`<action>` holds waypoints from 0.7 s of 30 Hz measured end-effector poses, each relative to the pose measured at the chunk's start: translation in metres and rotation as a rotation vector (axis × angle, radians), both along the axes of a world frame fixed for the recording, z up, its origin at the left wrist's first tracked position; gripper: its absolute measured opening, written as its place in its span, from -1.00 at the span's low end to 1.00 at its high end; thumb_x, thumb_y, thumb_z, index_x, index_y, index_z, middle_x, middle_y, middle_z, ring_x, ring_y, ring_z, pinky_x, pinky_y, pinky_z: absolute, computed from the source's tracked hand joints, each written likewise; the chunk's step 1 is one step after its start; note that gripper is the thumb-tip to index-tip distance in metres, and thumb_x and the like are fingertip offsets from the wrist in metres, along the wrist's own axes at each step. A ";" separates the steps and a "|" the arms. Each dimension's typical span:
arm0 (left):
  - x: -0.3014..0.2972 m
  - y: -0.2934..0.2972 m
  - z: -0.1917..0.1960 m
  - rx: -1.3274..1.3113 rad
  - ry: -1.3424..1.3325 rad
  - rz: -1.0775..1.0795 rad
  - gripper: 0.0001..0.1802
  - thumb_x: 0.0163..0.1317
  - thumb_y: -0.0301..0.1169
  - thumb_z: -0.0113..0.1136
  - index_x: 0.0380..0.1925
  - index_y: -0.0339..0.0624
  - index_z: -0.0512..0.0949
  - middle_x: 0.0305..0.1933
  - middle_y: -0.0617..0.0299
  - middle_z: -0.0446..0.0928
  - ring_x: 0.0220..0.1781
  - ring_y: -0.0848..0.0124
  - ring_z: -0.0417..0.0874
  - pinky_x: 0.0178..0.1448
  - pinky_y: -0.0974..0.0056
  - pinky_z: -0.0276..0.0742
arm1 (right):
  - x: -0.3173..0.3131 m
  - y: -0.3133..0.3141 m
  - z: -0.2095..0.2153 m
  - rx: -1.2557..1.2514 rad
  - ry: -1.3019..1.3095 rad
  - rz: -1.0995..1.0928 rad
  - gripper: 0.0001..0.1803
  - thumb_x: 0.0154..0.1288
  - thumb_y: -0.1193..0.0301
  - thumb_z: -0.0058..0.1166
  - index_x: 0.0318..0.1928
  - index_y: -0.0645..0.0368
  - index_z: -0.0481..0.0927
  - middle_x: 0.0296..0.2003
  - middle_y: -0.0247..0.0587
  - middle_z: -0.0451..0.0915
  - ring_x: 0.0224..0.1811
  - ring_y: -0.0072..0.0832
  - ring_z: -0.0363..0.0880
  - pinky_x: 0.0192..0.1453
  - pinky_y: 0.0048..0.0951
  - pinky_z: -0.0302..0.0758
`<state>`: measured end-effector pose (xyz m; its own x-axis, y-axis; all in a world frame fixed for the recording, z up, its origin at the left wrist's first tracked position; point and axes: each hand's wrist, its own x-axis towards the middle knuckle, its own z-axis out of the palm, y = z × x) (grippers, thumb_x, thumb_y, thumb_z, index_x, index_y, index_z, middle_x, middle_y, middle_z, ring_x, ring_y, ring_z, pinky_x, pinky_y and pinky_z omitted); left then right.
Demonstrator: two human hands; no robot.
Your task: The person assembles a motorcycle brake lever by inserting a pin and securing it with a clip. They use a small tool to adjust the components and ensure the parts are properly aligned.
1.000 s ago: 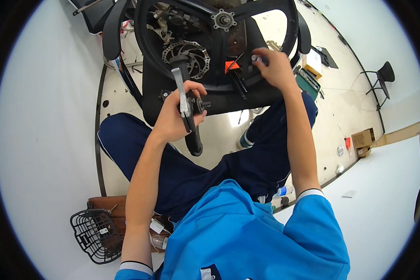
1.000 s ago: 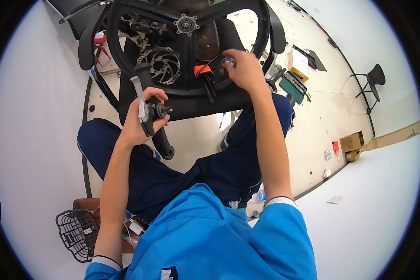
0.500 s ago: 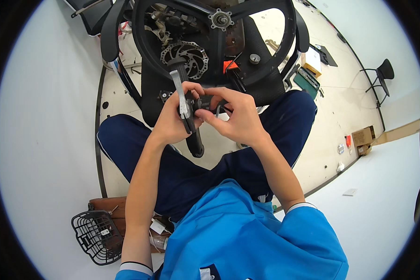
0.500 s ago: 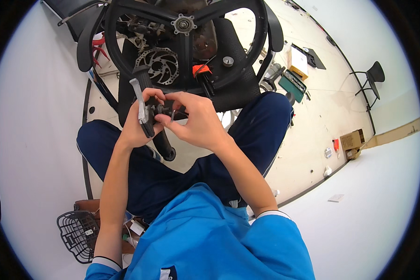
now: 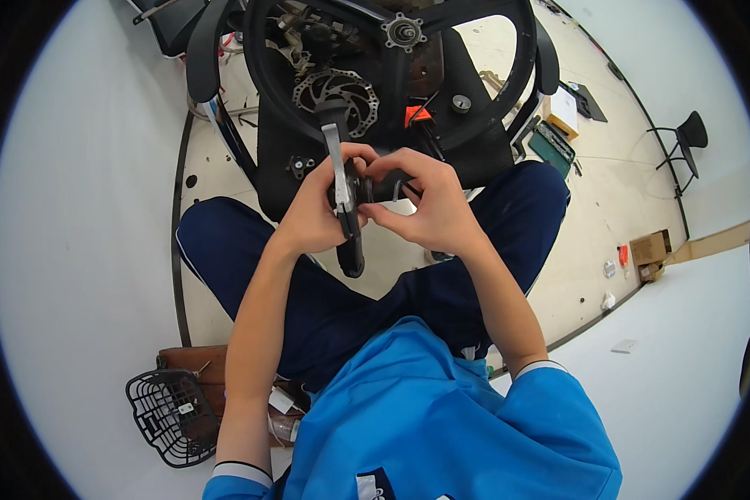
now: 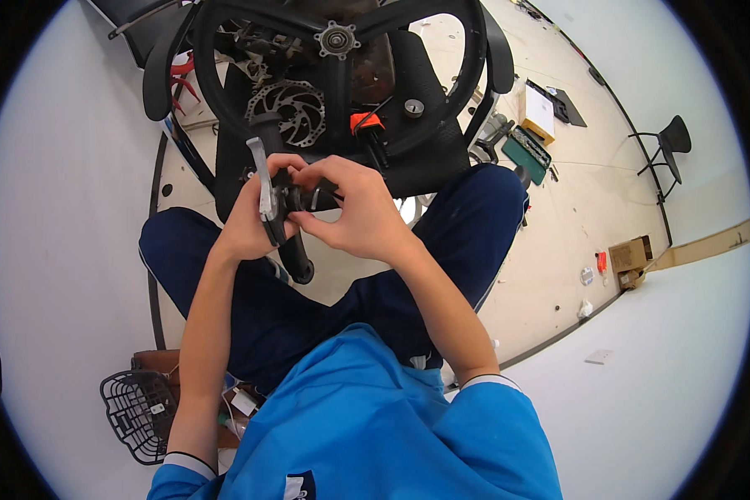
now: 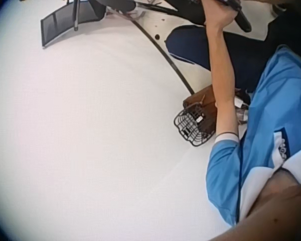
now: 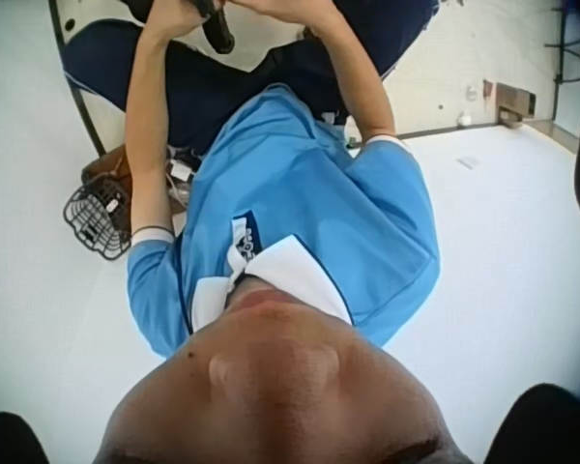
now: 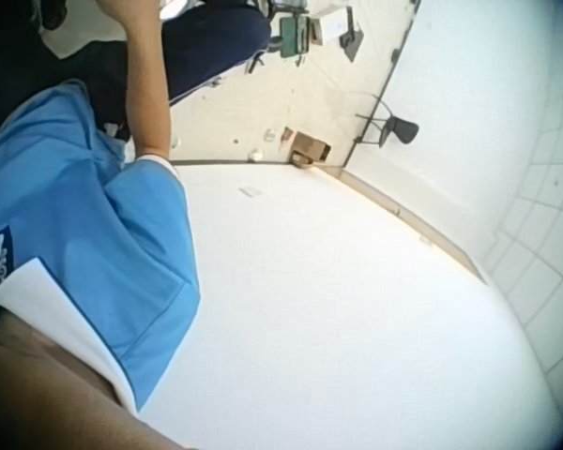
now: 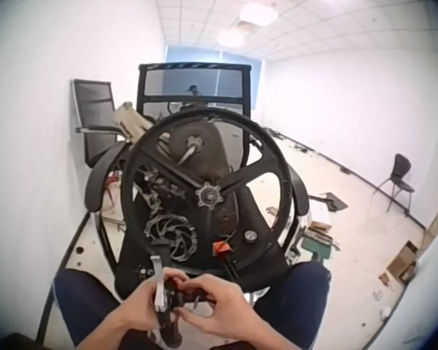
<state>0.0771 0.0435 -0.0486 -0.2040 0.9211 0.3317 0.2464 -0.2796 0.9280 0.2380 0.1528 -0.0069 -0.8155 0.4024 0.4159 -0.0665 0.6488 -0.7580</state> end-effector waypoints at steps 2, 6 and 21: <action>-0.002 0.000 -0.001 -0.012 0.007 -0.023 -0.25 -0.15 -0.66 0.31 0.17 -0.08 0.40 -0.22 0.35 0.41 -0.21 0.51 0.45 -0.11 0.40 0.43 | 0.001 0.004 0.001 0.069 0.029 0.008 -0.63 0.00 0.42 0.42 -0.15 0.23 0.63 -0.28 -0.20 0.65 -0.22 -0.34 0.71 -0.18 -0.42 0.63; 0.002 -0.003 0.004 -0.041 -0.033 -0.022 -0.23 -0.14 -0.66 0.29 0.21 -0.09 0.37 -0.18 0.32 0.44 -0.16 0.49 0.49 -0.05 0.38 0.46 | 0.000 0.001 -0.001 0.247 0.023 -0.003 -0.57 0.00 0.37 0.44 -0.12 0.24 0.57 -0.26 -0.17 0.66 -0.19 -0.25 0.73 -0.17 -0.35 0.64; -0.001 -0.005 0.007 -0.182 -0.429 -0.192 -0.17 -0.07 -0.44 0.48 0.25 -0.17 0.29 -0.02 0.27 0.44 -0.10 0.49 0.54 0.09 0.39 0.51 | -0.010 0.000 -0.018 -0.315 0.015 0.188 -0.61 0.07 0.50 0.24 -0.07 0.30 0.45 -0.38 -0.21 0.62 -0.52 -0.64 0.60 -0.45 -0.57 0.55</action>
<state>0.0762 0.0381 -0.0412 -0.1079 0.9904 0.0860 -0.2079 -0.1070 0.9723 0.2278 0.1525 -0.0251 -0.8821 0.3561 0.3082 -0.1754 0.3590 -0.9167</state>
